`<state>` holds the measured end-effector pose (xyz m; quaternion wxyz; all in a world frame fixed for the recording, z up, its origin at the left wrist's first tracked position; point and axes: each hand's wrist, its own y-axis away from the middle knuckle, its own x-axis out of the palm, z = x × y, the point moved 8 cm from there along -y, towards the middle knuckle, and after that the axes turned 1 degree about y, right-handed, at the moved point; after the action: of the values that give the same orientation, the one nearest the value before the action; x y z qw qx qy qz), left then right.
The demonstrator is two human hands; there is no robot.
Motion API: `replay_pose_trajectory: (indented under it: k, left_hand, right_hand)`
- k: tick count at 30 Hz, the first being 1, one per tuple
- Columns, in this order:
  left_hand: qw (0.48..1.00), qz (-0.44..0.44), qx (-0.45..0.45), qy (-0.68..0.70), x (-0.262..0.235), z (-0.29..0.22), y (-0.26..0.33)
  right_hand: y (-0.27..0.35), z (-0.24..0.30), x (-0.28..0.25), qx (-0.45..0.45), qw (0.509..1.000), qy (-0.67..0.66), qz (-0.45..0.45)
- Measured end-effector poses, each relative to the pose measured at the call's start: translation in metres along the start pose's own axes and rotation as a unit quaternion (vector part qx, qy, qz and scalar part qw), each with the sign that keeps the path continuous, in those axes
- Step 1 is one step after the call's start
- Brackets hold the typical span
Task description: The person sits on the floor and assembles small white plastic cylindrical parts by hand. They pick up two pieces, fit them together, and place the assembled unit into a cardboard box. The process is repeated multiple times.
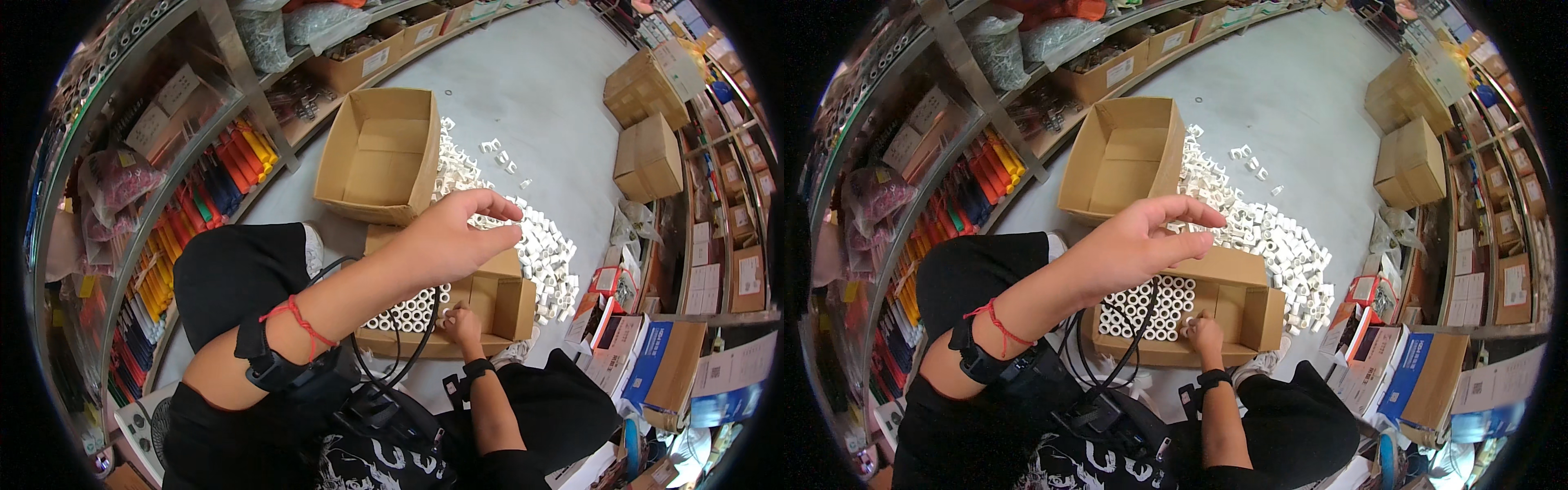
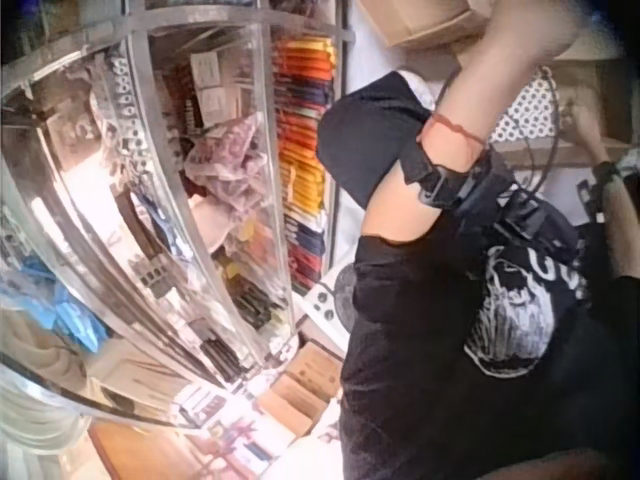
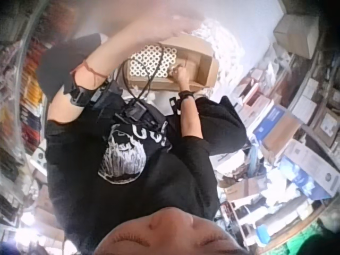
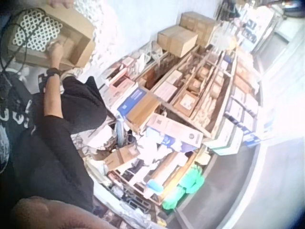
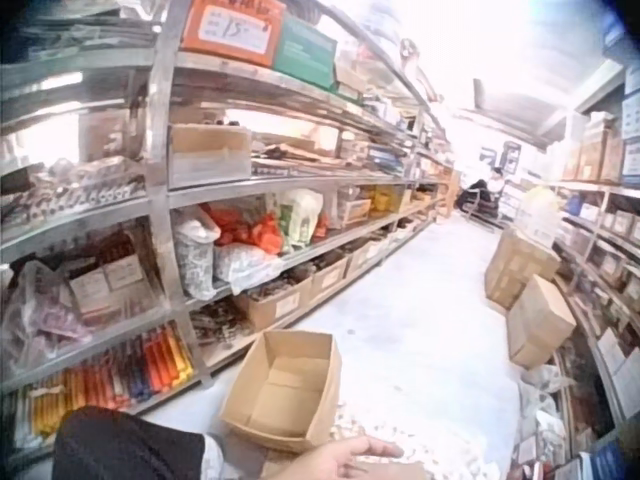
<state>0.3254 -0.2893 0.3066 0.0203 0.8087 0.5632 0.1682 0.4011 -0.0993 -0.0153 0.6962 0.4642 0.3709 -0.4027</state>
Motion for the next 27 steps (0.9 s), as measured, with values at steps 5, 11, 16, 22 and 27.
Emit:
replay_pose_trajectory:
  k: [5,11,16,22,27]
  left_hand:
    - [1.0,-0.013,-0.002,0.007,-0.004,0.004,0.0]
    - [1.0,-0.022,0.018,0.012,-0.008,0.006,0.001]
    - [0.999,-0.024,0.025,-0.003,-0.009,0.007,-0.001]
    - [0.999,-0.023,0.03,0.005,-0.009,0.004,0.003]
    - [1.0,-0.014,0.013,0.0,-0.007,0.004,0.005]
  right_hand:
    - [-0.003,0.008,-0.009,-0.01,0.999,-0.019,-0.046]
    - [-0.01,0.003,0.009,-0.037,0.989,-0.117,-0.086]
    - [-0.015,-0.019,0.017,0.033,0.956,-0.271,-0.11]
    - [-0.016,-0.052,0.057,0.192,0.884,-0.424,-0.044]
    - [-0.024,-0.062,0.07,0.195,0.918,-0.345,-0.012]
